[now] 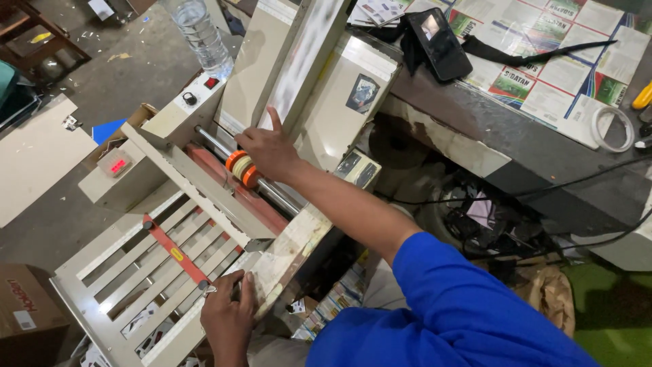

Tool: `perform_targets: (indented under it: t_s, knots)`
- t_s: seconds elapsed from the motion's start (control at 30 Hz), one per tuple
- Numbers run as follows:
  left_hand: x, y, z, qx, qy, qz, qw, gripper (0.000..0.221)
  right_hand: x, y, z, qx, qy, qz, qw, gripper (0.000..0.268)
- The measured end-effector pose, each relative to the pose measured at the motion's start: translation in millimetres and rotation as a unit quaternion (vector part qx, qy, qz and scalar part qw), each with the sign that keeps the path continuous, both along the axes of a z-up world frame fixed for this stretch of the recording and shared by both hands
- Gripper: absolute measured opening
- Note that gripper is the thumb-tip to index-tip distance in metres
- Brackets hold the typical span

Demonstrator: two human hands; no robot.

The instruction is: Operating a mechanical paper slitter to cut printed sheets into smaller cards.

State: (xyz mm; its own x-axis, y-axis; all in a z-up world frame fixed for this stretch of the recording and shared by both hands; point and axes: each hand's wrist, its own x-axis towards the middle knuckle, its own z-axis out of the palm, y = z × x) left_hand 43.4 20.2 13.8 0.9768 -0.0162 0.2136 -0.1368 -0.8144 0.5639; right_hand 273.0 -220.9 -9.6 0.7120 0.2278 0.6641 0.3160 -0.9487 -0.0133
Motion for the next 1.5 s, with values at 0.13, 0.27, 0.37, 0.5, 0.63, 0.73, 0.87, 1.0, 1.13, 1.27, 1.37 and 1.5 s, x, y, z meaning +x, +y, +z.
perform_targets:
  t_s: [0.13,0.27,0.37,0.5,0.63,0.73,0.87,1.0,1.13,1.27,1.37,1.5]
  knots:
    - [0,1,-3,0.022,-0.017,-0.008,1.0,0.017,-3,-2,11,0.038,0.01,-0.033,0.999,0.015]
    - [0,3,-4,0.02,-0.01,-0.004,1.0,0.019,9,-5,1,-0.017,0.249,-0.053,0.967,0.025]
    - [-1,3,-5,0.019,-0.017,-0.005,1.0,0.02,1,1,-4,0.017,0.085,0.021,0.996,0.028]
    - [-1,2,-6,0.021,-0.029,-0.001,0.999,0.02,2,1,7,0.07,-0.036,0.002,0.997,0.021]
    - [2,0,0,0.004,-0.019,-0.021,1.0,0.018,10,-10,-2,0.02,0.071,-0.064,0.995,0.02]
    - [1,3,-10,0.006,-0.046,-0.025,0.999,0.017,11,-6,-8,-0.029,0.151,-0.042,0.987,0.026]
    - [0,1,-8,-0.005,-0.082,-0.028,0.996,0.015,15,-2,-18,0.055,0.05,0.036,0.997,0.03]
    - [-1,-3,4,-0.009,-0.073,-0.001,0.997,0.017,7,-4,-11,-0.024,0.02,0.036,0.999,0.029]
    - [-1,0,-1,0.0,-0.084,-0.014,0.996,0.016,-3,-1,-1,0.266,0.215,0.141,0.929,0.032]
    - [0,-1,6,-0.006,-0.089,-0.026,0.996,0.015,-3,-4,0,0.239,0.239,0.175,0.925,0.033]
    - [-1,-1,6,-0.003,-0.08,-0.02,0.997,0.016,-3,-5,0,0.2,0.237,0.162,0.937,0.032]
    - [-1,-1,14,-0.007,-0.063,-0.023,0.998,0.017,-5,-5,4,0.192,0.199,0.198,0.941,0.032]
